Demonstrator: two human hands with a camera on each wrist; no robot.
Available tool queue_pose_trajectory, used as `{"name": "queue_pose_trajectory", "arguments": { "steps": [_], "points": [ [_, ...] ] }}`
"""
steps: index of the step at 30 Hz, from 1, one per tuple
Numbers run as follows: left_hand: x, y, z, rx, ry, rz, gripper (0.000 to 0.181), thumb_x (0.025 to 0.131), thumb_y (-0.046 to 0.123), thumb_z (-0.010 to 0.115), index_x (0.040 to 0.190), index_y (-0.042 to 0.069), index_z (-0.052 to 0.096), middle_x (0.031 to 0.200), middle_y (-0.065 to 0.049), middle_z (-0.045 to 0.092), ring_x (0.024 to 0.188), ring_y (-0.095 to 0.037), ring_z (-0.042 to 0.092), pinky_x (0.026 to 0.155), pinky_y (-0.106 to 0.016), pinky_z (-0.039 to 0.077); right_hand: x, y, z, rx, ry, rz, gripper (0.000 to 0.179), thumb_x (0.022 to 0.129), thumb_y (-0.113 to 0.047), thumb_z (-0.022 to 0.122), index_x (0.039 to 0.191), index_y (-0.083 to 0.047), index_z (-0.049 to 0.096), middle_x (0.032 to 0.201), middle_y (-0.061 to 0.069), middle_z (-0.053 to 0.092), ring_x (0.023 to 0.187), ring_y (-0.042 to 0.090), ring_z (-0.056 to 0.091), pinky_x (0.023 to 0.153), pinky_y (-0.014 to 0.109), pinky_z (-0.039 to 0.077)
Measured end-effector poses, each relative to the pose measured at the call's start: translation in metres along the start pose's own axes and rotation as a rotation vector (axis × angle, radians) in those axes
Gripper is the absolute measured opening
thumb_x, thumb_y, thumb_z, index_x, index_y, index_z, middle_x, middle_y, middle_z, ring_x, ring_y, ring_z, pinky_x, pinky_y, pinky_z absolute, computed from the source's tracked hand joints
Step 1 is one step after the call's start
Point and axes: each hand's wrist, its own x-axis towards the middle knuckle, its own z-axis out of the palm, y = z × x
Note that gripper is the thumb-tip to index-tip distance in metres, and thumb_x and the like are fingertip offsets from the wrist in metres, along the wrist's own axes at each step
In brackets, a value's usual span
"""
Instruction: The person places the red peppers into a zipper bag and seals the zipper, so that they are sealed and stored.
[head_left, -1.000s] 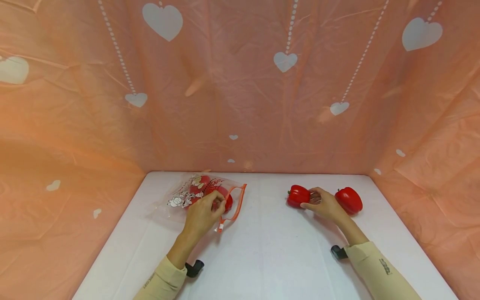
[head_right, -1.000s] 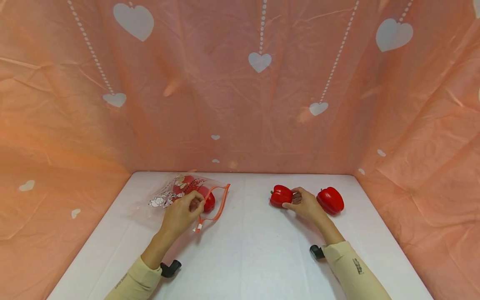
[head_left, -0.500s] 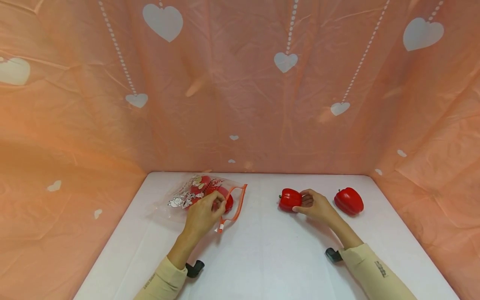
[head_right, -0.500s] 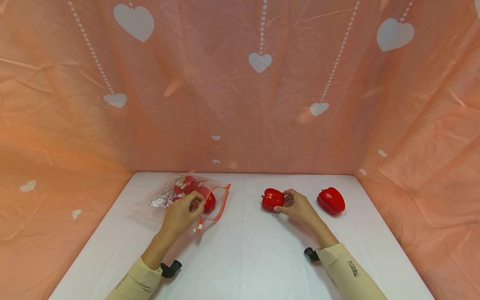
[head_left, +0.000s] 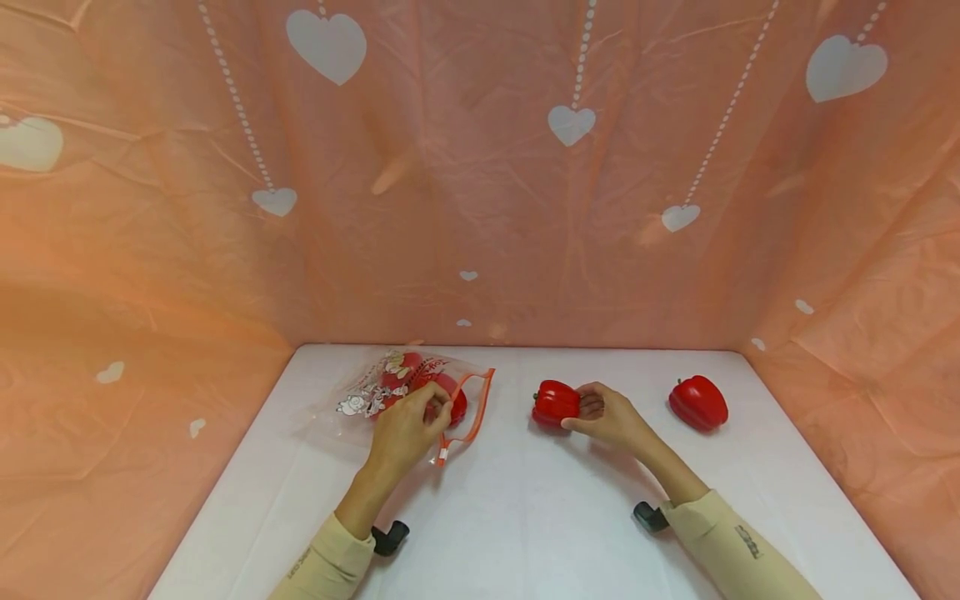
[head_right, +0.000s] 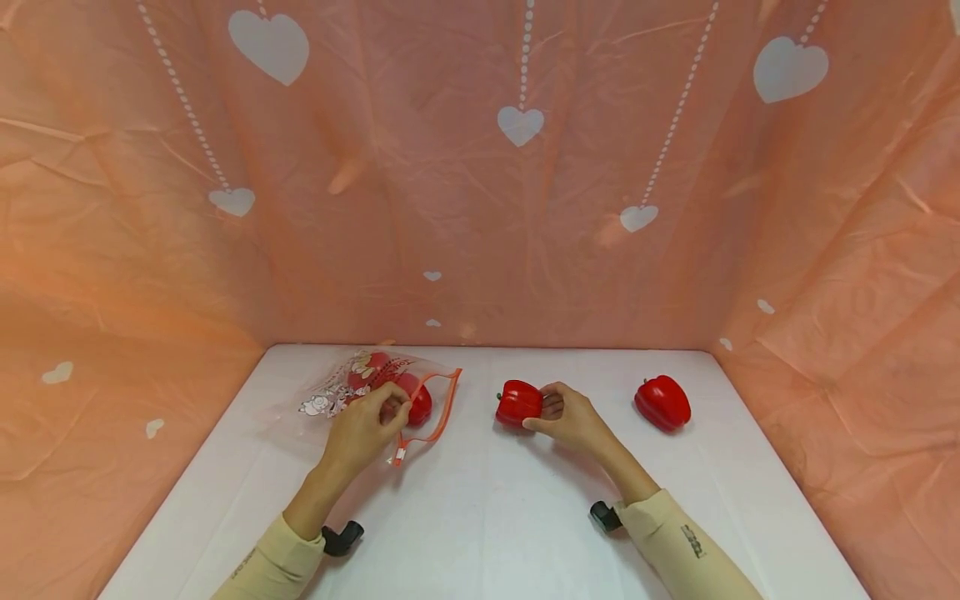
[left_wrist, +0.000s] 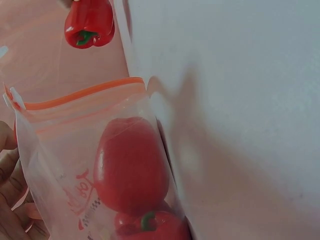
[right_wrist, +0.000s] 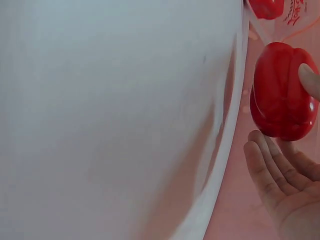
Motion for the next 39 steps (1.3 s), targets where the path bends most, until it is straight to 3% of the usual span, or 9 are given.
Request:
{"name": "queue_pose_trajectory", "arguments": {
  "steps": [29,39],
  "points": [
    [0.000,0.000,-0.001,0.011,-0.015,-0.004,0.013,0.094,0.016,0.084,0.099,0.018,0.072,0.087,0.004,0.075,0.071,-0.011,0.061,0.064,-0.030,0.052,0.001,-0.035,0.047,0.105,-0.053,-0.045,0.058,0.087,-0.024,0.092,0.130,0.002,0.064,0.112,0.008,0.073,0.103,0.024,0.070,0.093,0.039,0.061],
    [0.000,-0.001,0.000,0.010,-0.015,-0.001,0.014,0.093,0.016,0.084,0.099,0.019,0.071,0.087,0.005,0.075,0.071,-0.011,0.061,0.063,-0.028,0.052,0.004,-0.048,0.067,0.088,-0.061,-0.056,0.056,0.086,-0.023,0.092,0.127,0.003,0.065,0.108,0.007,0.073,0.098,0.021,0.069,0.089,0.037,0.061]
  ]
}}
